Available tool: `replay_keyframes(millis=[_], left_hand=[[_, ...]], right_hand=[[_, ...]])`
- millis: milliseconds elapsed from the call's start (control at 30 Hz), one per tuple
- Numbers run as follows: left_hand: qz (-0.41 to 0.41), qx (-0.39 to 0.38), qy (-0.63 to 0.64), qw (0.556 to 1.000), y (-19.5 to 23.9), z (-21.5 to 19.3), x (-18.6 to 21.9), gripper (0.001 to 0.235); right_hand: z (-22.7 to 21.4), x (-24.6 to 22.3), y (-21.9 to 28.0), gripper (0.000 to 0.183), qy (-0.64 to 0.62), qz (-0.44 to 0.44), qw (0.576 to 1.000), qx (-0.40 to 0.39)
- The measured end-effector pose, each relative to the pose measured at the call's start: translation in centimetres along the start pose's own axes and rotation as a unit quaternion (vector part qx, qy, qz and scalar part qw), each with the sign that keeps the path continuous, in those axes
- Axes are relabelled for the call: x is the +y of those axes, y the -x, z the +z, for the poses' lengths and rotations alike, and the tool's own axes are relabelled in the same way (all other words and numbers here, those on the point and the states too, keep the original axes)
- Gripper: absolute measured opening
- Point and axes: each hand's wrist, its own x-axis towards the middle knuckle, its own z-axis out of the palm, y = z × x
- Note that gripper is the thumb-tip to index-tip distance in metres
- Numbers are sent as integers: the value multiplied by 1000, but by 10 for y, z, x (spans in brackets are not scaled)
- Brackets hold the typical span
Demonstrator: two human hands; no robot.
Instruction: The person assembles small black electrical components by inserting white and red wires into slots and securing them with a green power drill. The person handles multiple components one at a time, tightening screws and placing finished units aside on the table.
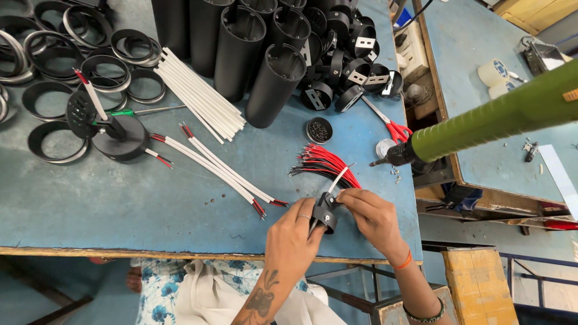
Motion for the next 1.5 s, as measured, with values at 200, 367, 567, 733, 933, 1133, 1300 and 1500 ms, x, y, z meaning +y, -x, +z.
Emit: replay_keyframes(millis=[200,367,567,733,933,1133,1300,1500], left_hand=[[-54,-42,35,997,-2,-9,0,54],[-74,-19,67,995,-2,-13,2,52],[-118,-35,81,989,-8,-19,4,44],[-164,-79,148,972,-8,-19,2,27],[-159,-60,192,967,-11,-14,-2,28],[-172,-86,196,962,-13,-12,-6,31],[-183,-127,203,954,-14,-15,-9,30],[-129,-108,225,960,-11,-15,-4,30]], right_hand=[[3,3,-1,28,-5,9,1000,-8],[7,8,0,27,-17,19,1000,-9],[8,12,-2,28,-38,28,999,-19],[8,11,-7,32,-55,20,998,-27],[-2,-7,-7,37,-82,99,992,7],[-7,-32,11,42,-193,122,973,9],[3,-39,23,44,-150,114,982,22],[14,-45,34,49,-223,223,949,6]])
